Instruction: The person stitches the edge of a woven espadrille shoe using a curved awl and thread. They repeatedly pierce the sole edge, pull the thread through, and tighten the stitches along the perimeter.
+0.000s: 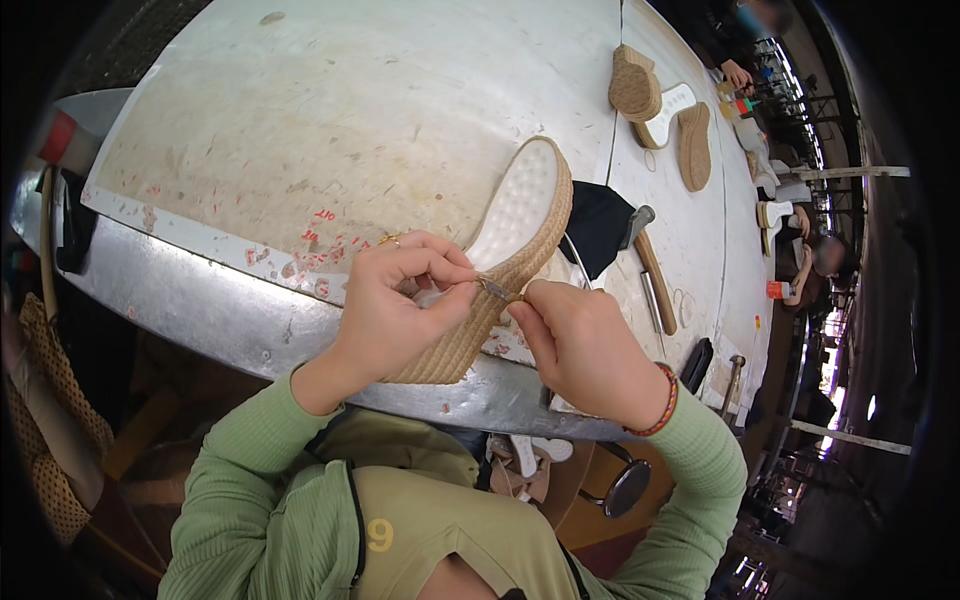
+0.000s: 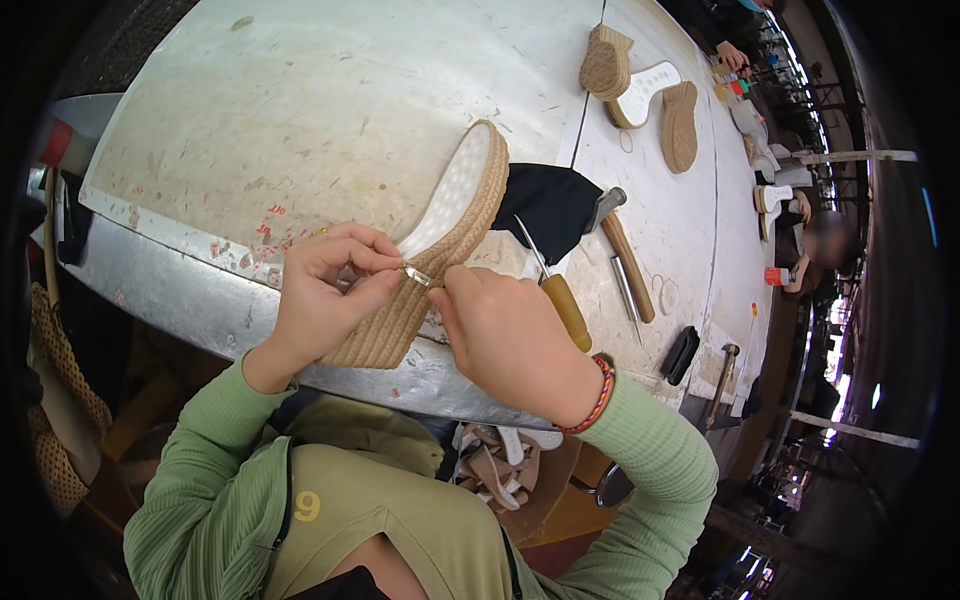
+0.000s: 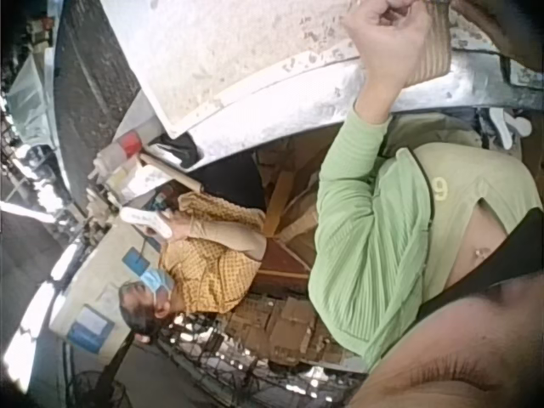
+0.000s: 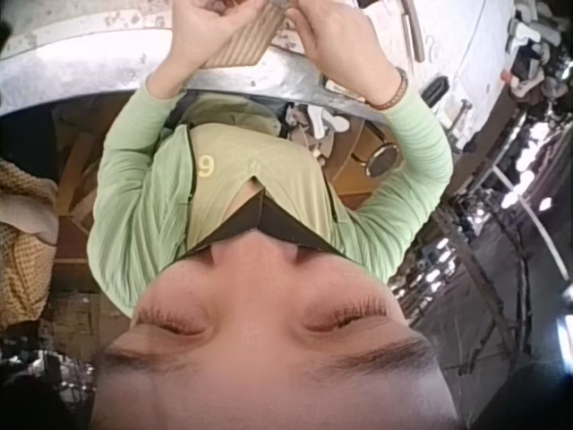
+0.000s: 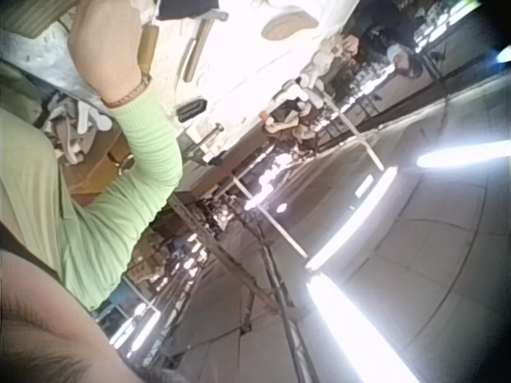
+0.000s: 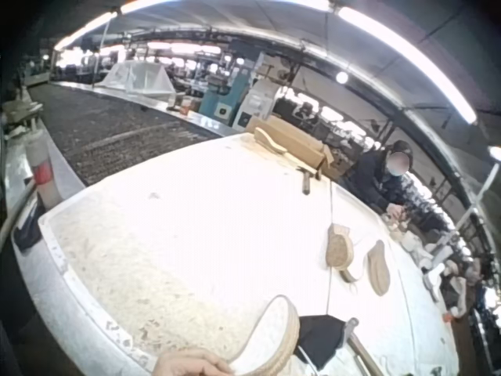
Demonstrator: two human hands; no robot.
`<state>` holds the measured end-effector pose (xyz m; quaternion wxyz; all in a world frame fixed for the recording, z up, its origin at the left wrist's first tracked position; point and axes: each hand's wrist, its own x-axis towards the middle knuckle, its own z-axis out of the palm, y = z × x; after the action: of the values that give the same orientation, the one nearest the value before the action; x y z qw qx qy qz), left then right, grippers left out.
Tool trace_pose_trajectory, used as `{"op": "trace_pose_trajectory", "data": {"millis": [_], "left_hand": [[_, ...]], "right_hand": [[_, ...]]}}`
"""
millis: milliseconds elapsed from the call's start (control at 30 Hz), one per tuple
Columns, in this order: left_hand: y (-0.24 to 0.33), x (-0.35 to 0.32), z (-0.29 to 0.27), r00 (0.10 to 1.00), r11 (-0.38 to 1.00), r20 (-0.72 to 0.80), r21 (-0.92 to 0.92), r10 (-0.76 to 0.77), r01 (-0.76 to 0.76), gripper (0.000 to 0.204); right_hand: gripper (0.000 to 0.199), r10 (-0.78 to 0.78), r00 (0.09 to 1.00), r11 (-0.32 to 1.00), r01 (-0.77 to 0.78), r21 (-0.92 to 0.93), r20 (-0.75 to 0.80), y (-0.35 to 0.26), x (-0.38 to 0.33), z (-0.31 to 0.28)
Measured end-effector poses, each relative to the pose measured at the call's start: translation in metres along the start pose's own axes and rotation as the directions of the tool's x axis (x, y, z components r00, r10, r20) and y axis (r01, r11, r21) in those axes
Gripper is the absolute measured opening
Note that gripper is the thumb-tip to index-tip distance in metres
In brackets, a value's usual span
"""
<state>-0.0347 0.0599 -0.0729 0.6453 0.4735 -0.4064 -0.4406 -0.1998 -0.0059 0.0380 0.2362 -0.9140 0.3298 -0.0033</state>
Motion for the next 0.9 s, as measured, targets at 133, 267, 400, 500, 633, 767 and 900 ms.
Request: {"op": "trace_pose_trajectory", "data": {"millis": [133,267,400,500,633,767,900], "left_hand": [[0.003,-0.001,0.000,1.000,1.000,0.009,-0.014,-0.025,0.025,0.003],[0.002,-0.001,0.000,1.000,0.998,0.010,-0.047,-0.029,0.030,0.003],[0.003,-0.001,0.000,0.999,0.997,0.014,-0.062,-0.043,0.044,0.003],[0.003,-0.002,0.000,0.999,0.996,0.005,-0.079,-0.047,0.047,0.003],[0.003,-0.002,0.000,0.998,0.994,0.006,-0.092,-0.064,0.065,0.003],[0.003,-0.002,-0.001,0.997,0.994,0.011,-0.082,-0.075,0.076,0.004],[0.002,-0.003,0.000,0.998,0.995,0.003,-0.083,-0.057,0.057,0.004]], "right_hand": [[0.025,0.131,0.982,0.954,-0.162,0.253,0.136,0.004,0.002,0.000],[0.024,0.233,0.919,0.681,-0.388,0.620,0.319,0.014,0.003,0.003],[0.026,0.107,0.992,0.964,-0.120,0.236,0.067,0.005,-0.004,0.008],[0.026,0.006,1.000,1.000,-0.005,0.020,-0.014,0.002,-0.003,0.009],[0.023,0.097,0.995,0.928,-0.103,0.359,0.037,0.013,-0.004,0.016],[0.025,0.065,0.998,0.935,-0.060,0.351,-0.002,0.015,-0.006,0.018],[0.027,0.078,0.997,0.933,-0.080,0.350,0.020,0.015,-0.003,0.017]]}}
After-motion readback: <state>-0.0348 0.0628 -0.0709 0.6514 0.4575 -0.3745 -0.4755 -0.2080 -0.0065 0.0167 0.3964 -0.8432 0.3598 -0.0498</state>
